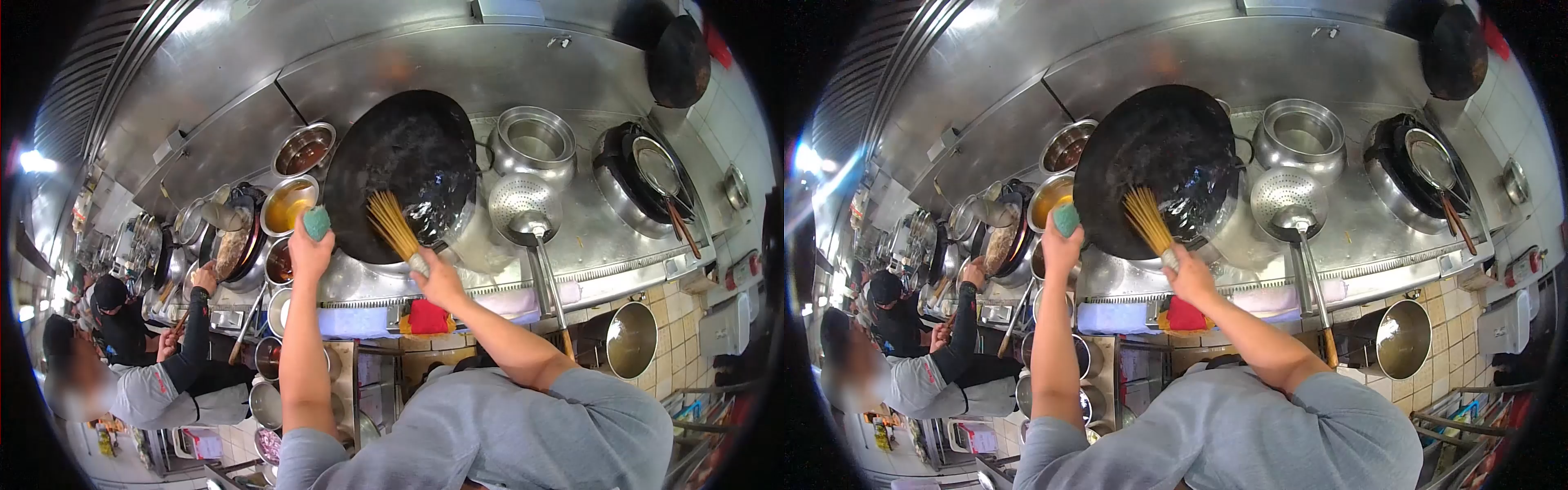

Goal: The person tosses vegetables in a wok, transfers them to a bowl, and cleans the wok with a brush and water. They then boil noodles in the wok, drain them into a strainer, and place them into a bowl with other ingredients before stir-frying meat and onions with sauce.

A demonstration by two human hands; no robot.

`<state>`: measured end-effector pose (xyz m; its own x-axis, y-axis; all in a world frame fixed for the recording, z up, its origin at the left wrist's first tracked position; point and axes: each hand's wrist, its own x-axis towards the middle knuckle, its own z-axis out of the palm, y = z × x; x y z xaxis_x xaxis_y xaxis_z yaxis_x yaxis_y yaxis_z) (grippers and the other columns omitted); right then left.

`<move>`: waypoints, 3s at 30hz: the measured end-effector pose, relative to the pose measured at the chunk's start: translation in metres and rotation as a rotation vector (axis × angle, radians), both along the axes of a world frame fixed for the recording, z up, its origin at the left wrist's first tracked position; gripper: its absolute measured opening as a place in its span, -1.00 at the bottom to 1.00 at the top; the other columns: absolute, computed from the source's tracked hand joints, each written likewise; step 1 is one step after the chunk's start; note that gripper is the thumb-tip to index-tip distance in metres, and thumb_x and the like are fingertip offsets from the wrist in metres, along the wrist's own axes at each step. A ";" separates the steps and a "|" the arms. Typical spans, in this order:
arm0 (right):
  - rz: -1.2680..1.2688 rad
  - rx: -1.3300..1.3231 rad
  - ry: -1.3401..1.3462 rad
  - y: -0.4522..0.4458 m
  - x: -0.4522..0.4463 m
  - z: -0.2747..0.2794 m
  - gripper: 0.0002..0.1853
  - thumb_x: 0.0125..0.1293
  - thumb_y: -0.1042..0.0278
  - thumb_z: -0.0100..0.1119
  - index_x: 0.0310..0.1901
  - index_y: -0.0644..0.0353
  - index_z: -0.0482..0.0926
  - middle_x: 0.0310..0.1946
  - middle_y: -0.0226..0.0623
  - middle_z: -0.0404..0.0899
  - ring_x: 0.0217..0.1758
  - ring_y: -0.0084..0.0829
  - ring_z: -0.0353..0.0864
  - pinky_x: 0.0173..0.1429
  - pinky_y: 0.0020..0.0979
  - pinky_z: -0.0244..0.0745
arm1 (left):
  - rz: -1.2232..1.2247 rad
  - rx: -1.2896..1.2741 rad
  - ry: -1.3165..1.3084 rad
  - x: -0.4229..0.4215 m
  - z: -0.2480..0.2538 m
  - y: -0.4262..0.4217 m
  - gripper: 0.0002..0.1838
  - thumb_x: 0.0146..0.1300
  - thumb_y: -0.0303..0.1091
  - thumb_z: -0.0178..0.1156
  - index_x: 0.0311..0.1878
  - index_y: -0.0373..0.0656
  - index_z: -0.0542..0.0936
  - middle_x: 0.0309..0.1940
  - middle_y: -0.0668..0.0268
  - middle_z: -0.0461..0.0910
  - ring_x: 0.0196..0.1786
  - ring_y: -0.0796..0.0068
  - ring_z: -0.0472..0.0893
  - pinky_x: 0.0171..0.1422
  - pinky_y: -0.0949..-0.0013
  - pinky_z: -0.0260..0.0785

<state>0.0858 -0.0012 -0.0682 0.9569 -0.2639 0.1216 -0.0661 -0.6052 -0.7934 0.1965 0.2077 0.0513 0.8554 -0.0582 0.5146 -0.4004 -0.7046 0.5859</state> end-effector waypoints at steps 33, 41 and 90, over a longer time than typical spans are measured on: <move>-0.780 -0.292 0.548 -0.158 -0.260 -0.065 -0.62 0.09 0.36 0.06 0.00 0.16 0.41 -0.16 -0.05 0.50 -0.05 -0.05 0.51 -0.07 -0.11 0.43 | 0.062 -1.338 1.163 0.018 -0.205 -0.086 -0.78 0.13 -0.22 0.12 -0.28 -0.17 0.47 -0.42 0.33 0.50 -0.43 0.44 0.51 -0.35 0.43 0.46; -0.520 0.014 0.599 -0.178 -0.246 -0.067 -0.67 0.14 0.39 -0.02 -0.03 0.21 0.40 -0.24 0.02 0.56 -0.15 -0.04 0.56 -0.13 -0.11 0.46 | -0.058 -1.334 1.229 -0.016 -0.181 -0.083 -0.62 0.07 -0.01 0.21 -0.22 -0.11 0.45 -0.43 0.34 0.48 -0.45 0.52 0.49 -0.42 0.54 0.38; 0.171 2.270 0.150 -0.144 -0.033 0.140 -0.54 0.28 0.51 -0.16 0.16 0.53 0.02 -0.42 -0.31 0.30 -0.56 -0.57 0.38 -0.55 -0.57 0.41 | -0.217 0.121 0.115 -0.048 -0.153 -0.080 -0.86 0.07 -0.26 0.20 -0.27 0.08 0.64 -0.41 0.39 0.42 -0.11 0.35 0.41 -0.09 0.16 0.22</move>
